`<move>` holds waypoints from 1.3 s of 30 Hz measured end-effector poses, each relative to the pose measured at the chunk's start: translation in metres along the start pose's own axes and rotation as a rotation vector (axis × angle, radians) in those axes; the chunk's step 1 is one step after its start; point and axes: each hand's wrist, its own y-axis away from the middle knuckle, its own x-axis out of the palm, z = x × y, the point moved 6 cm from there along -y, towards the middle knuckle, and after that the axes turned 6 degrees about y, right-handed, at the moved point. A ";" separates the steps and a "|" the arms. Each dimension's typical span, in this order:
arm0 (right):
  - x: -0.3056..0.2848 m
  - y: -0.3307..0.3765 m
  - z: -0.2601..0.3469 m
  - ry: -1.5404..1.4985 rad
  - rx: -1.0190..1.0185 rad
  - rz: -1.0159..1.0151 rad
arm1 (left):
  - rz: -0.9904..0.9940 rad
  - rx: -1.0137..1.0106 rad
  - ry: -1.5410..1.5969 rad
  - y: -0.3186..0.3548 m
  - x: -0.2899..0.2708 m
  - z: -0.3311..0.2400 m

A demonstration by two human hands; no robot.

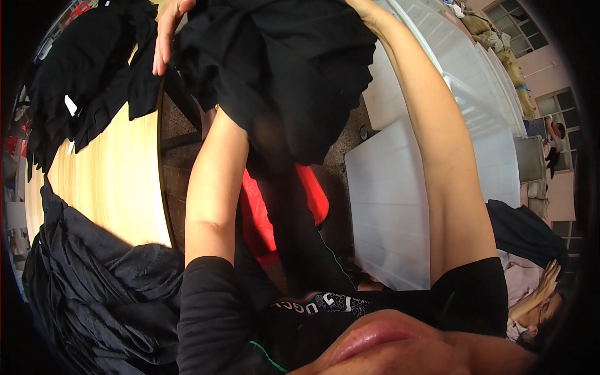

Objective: Trimming loose threads and inspecting black garments using small snips.

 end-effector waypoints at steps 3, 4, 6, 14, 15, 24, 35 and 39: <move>0.002 0.001 0.019 -0.112 0.045 0.020 | 0.008 -0.007 0.012 -0.007 -0.004 -0.011; 0.008 -0.003 0.026 -0.115 0.035 0.035 | 0.008 0.009 0.004 -0.024 0.008 -0.015; -0.008 -0.012 0.028 -0.122 -0.025 0.068 | 0.021 0.001 0.009 -0.044 0.023 -0.009; -0.022 -0.037 0.010 -0.366 0.140 -0.006 | 0.010 -0.018 0.006 -0.101 0.034 0.003; -0.023 -0.040 0.002 -0.369 0.145 -0.008 | 0.010 -0.022 0.006 -0.111 0.034 0.005; 0.007 0.037 -0.051 0.175 -0.433 -0.528 | -0.145 -0.004 -0.127 -0.088 -0.020 -0.033; 0.120 0.213 -0.245 -0.336 0.151 -0.457 | -0.403 0.189 -0.720 0.126 -0.068 -0.020; 0.234 0.260 -0.191 -0.126 -0.052 -0.279 | -0.382 0.092 -0.445 0.200 -0.068 -0.026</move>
